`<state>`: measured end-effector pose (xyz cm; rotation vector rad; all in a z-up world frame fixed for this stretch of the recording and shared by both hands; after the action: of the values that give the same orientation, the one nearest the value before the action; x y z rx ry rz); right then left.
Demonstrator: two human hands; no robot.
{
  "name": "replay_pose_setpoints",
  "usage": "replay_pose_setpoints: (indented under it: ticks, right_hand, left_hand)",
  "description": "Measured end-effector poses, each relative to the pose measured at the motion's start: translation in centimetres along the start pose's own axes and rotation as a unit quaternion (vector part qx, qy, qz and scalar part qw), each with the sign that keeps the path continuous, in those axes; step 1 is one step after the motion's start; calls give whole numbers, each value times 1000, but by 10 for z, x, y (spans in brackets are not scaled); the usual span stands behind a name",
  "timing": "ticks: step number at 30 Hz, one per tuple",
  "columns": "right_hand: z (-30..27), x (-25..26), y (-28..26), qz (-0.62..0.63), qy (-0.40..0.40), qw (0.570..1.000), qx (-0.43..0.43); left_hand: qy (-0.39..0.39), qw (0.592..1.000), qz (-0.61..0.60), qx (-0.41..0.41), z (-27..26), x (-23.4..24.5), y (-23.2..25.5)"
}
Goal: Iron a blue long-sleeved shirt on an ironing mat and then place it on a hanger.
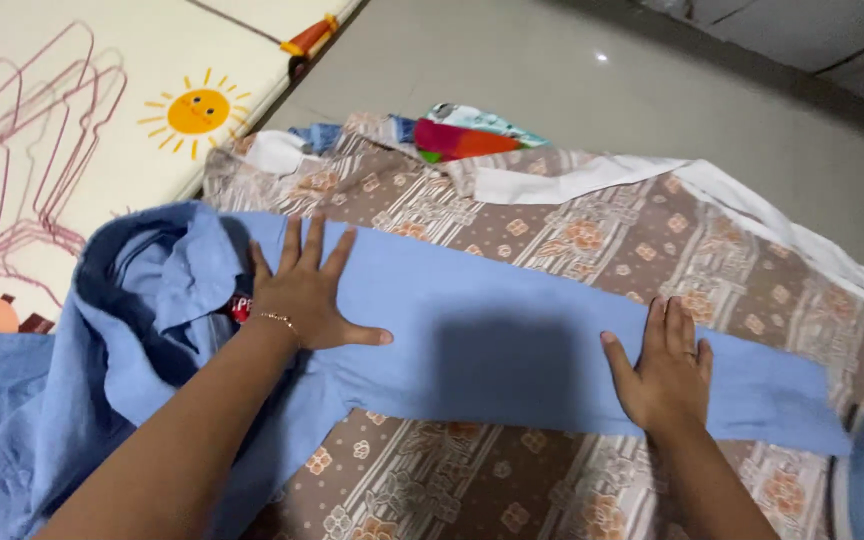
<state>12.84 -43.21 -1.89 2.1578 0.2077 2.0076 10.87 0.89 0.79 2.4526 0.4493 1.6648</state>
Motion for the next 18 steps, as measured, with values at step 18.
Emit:
replay_pose_setpoints:
  ticks: [18]
  right_hand:
    - [-311, 31, 138, 742, -208, 638, -13]
  left_hand:
    - [-85, 995, 16, -48, -177, 3, 116]
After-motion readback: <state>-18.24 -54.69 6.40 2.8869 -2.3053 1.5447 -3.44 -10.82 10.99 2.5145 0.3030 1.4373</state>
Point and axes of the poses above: each hand's wrist, its own z-axis towards the middle knuckle, its own x-axis out of the back of the hand, y = z × x, the point moved 8 cm from there along z, towards the middle knuckle, and after that the axes turned 15 degrees about -z, right-handed, at the moved point
